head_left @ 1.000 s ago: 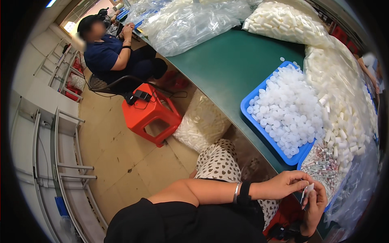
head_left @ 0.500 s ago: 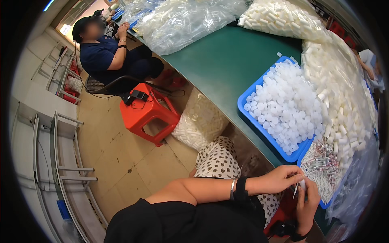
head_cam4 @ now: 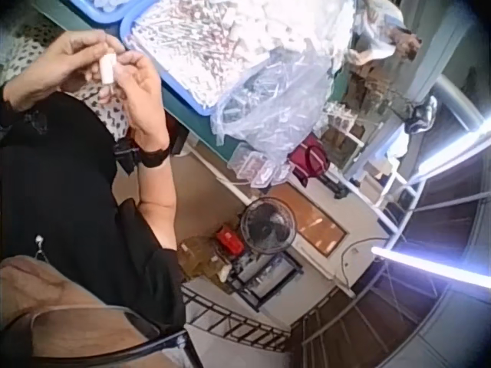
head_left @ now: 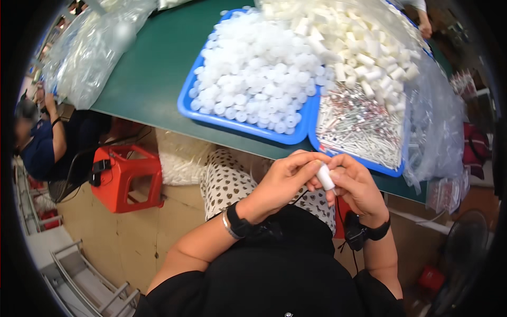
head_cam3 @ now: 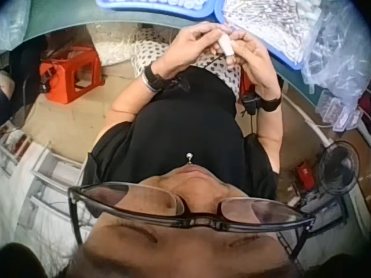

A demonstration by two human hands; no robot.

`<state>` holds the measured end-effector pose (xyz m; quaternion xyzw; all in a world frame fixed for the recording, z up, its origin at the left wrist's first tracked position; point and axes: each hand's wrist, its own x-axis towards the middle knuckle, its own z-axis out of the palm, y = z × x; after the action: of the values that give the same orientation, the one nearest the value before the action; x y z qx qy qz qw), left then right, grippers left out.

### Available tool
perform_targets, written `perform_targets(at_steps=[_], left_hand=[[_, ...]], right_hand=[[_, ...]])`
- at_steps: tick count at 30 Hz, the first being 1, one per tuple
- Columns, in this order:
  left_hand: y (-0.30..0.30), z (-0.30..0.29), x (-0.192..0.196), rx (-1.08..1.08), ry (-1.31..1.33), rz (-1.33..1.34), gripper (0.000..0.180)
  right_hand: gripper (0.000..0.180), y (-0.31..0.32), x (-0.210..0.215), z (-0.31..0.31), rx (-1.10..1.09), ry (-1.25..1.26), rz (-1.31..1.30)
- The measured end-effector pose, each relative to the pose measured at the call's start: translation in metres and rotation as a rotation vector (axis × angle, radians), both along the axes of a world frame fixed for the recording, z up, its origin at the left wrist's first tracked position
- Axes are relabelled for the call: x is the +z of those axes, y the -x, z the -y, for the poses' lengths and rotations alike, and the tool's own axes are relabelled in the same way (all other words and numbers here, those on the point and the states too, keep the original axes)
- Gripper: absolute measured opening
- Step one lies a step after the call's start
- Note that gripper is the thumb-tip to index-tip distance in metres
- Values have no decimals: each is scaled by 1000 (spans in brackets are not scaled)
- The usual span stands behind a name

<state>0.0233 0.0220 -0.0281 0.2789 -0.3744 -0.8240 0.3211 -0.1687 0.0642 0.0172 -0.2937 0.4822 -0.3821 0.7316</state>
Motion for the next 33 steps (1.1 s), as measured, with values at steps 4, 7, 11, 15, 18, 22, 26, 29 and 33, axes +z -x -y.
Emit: perform_targets(at_steps=[4,7,11,15,18,22,26,29,33], left_hand=[[-1,-2,15,-68,173,121,33],[-3,-4,14,-144,175,146,46],[-2,0,8,-30,-125,-36,38],[-4,2,1,-77,-294,-251,18],[0,1,5,-128,-324,-279,14],[1,1,7,-131,-328,-213,18],[0,8,12,-110,-315,-201,21],[4,9,-2,-89,-332,-265,25],[9,5,1,1,-329,-237,22]], right_hand=[[16,4,-4,-7,-16,26,19],[18,1,6,-11,-5,90,-70],[12,30,29,-5,1,459,-797],[13,128,29,11,-296,576,-1769],[17,196,8,7,-65,641,-2069],[23,216,-5,5,113,519,-2164],[28,207,8,-1,-124,636,-2042],[29,131,45,-7,-403,509,-1435],[27,52,46,-22,68,777,-1174]])
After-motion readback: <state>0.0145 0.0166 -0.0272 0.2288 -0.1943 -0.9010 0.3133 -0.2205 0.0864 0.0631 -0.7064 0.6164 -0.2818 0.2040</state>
